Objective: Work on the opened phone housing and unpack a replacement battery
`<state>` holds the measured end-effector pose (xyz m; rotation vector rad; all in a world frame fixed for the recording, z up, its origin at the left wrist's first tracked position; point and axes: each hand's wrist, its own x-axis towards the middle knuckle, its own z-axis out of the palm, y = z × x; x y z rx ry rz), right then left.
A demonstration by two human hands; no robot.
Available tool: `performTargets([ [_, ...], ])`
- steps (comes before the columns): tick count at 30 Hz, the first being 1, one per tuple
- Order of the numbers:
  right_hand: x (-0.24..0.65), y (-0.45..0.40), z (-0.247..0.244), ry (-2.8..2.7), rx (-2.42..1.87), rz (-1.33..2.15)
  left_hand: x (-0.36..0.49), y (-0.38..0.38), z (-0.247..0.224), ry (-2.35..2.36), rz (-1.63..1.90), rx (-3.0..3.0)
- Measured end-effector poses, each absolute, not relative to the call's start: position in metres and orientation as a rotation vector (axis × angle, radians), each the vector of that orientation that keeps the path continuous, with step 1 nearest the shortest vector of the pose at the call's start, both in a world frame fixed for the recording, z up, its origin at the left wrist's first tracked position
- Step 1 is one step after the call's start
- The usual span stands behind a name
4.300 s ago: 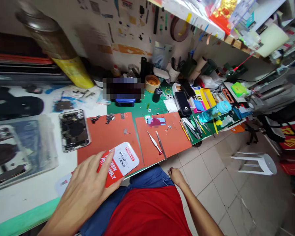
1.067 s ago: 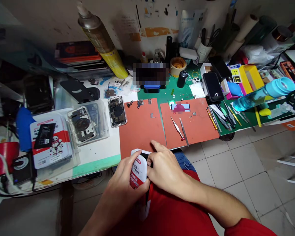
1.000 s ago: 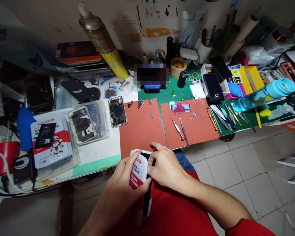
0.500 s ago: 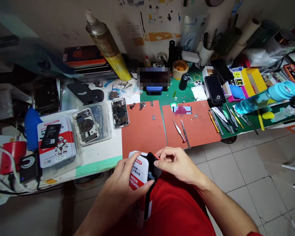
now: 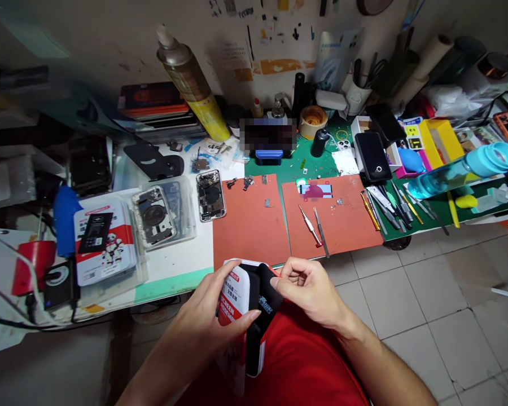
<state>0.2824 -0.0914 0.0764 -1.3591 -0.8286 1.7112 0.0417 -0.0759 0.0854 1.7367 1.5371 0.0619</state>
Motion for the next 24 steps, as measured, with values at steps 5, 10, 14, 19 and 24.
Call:
performTargets([
  [5, 0.291, -0.094, 0.078, -0.715, -1.441, 1.581, 0.038, -0.072, 0.084, 1.548, 0.079, 1.634],
  [10, 0.312, -0.090, 0.086, -0.584, -1.467, 1.456, 0.033, -0.061, 0.078, 1.533, 0.142, 1.564],
  [14, 0.323, -0.080, 0.090, -0.466, -1.464, 1.351, 0.026, -0.039, 0.082, 1.564, 0.164, 1.581],
  [19, 0.324, -0.073, 0.084, -0.422, -1.414, 1.349, 0.018, 0.004, 0.092, 1.660, 0.141, 1.601],
  [24, 0.324, -0.069, 0.077, -0.431, -1.380, 1.350, 0.034, 0.033, 0.092, 1.852, -0.037, 1.703],
])
